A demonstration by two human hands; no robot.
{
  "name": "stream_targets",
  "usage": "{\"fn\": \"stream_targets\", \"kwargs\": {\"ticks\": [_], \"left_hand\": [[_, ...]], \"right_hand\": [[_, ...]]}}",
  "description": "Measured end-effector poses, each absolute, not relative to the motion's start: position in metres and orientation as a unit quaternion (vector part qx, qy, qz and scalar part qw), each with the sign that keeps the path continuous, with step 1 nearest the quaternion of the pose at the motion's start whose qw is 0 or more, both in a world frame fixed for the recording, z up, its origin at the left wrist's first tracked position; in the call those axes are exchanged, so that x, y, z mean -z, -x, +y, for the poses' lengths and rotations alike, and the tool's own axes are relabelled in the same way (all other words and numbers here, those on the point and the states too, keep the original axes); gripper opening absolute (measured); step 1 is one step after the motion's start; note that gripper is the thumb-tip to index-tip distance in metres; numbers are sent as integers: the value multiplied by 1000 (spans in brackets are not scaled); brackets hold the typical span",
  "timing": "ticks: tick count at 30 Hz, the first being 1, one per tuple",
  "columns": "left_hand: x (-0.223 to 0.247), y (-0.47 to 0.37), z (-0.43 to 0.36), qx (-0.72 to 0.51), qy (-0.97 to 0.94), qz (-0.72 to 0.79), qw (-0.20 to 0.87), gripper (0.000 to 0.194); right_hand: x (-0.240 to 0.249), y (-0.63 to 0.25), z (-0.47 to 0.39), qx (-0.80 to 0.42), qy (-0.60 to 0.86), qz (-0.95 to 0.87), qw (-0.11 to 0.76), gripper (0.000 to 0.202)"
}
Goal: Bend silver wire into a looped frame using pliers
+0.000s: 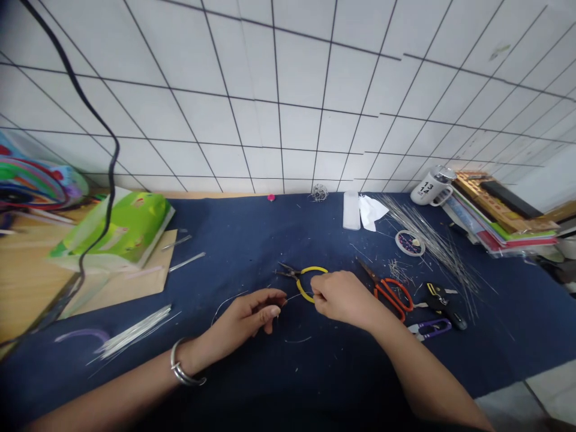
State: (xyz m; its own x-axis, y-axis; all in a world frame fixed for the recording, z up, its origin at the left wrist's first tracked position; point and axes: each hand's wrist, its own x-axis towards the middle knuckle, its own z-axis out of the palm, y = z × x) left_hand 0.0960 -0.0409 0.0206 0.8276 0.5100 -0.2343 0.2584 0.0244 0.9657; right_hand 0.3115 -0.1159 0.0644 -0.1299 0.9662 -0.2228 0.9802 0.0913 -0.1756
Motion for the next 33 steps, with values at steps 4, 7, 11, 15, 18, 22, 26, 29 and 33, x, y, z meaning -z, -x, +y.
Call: {"fn": "stream_targets", "kwargs": {"ticks": [4,7,11,15,18,22,26,29,33], "left_hand": [[-20,-95,-45,-53,-628,282,723,34],[-18,-94,-44,-61,-618,292,727,34],[-18,-94,-43,-68,-616,295,727,36],[-19,-94,-43,-73,-631,296,713,36],[-21,-95,-43,-74,-639,297,706,35],[-22,-96,-44,-99,-642,288,703,32],[-21,-96,-44,-121,-655,269,696,28],[-21,-95,-43,-133,-675,257,679,26],[-22,-94,-41,-154,-714,260,632,23]], "right_hand": [[-62,-299,-115,136,-673,727,-22,6],[-57,-294,-112,152,-680,715,-61,7],[-53,-290,-110,200,-645,726,-129,13],[-49,-286,-110,216,-626,725,-190,18],[-48,-282,-110,221,-627,707,-241,19],[-50,-277,-111,237,-629,678,-299,21],[-53,-274,-112,256,-647,637,-332,21],[-52,-274,-112,288,-648,606,-359,22],[-48,-277,-111,342,-647,557,-393,24]]}}
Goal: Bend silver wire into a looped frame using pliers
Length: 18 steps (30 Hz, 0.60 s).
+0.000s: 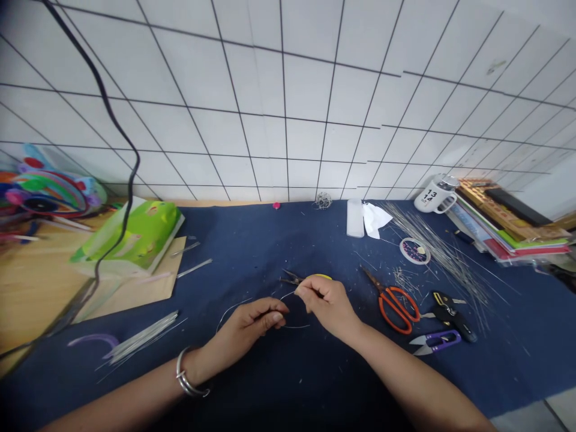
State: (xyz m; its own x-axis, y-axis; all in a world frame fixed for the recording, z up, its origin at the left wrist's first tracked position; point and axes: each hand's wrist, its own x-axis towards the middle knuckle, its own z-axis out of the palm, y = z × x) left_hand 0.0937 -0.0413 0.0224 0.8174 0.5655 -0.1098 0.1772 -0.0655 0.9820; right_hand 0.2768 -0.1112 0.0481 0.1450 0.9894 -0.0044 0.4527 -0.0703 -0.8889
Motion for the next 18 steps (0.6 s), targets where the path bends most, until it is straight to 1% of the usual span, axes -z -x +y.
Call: {"fn": "stream_targets", "kwargs": {"ticks": [4,11,13,18], "left_hand": [[-25,-94,-40,-161,-720,286,612,24],[-18,-95,-40,-147,-674,303,658,26],[-17,-95,-41,-143,-664,308,666,26],[-16,-96,-41,-130,-659,314,671,28]], "right_hand": [[-46,-280,-109,-388,652,-517,396,26],[-50,-285,-107,-412,638,-526,383,29],[-51,-289,-107,-401,639,-533,383,27],[-52,-294,-108,-331,668,-554,370,22]]}}
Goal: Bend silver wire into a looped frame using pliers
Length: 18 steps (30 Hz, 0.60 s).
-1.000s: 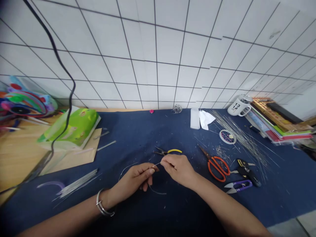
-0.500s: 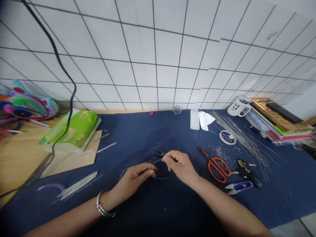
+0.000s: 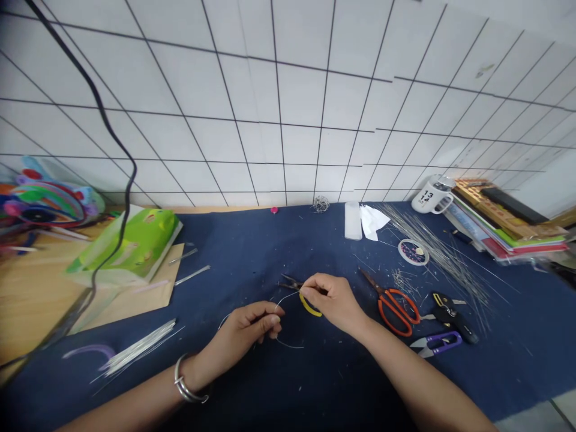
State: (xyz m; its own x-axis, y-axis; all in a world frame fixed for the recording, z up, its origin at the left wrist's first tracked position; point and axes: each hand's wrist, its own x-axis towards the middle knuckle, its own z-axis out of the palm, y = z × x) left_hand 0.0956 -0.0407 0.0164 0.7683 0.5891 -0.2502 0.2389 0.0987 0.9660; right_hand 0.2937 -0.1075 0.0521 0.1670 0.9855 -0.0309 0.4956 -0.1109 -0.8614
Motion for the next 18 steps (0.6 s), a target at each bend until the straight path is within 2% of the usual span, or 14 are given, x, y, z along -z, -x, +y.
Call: {"fn": "stream_targets", "kwargs": {"ticks": [18], "left_hand": [[-15,-97,-42,-153,-618,323,700,29]], "right_hand": [[-50,-291,-108,-342,659,-567,357,19]]}}
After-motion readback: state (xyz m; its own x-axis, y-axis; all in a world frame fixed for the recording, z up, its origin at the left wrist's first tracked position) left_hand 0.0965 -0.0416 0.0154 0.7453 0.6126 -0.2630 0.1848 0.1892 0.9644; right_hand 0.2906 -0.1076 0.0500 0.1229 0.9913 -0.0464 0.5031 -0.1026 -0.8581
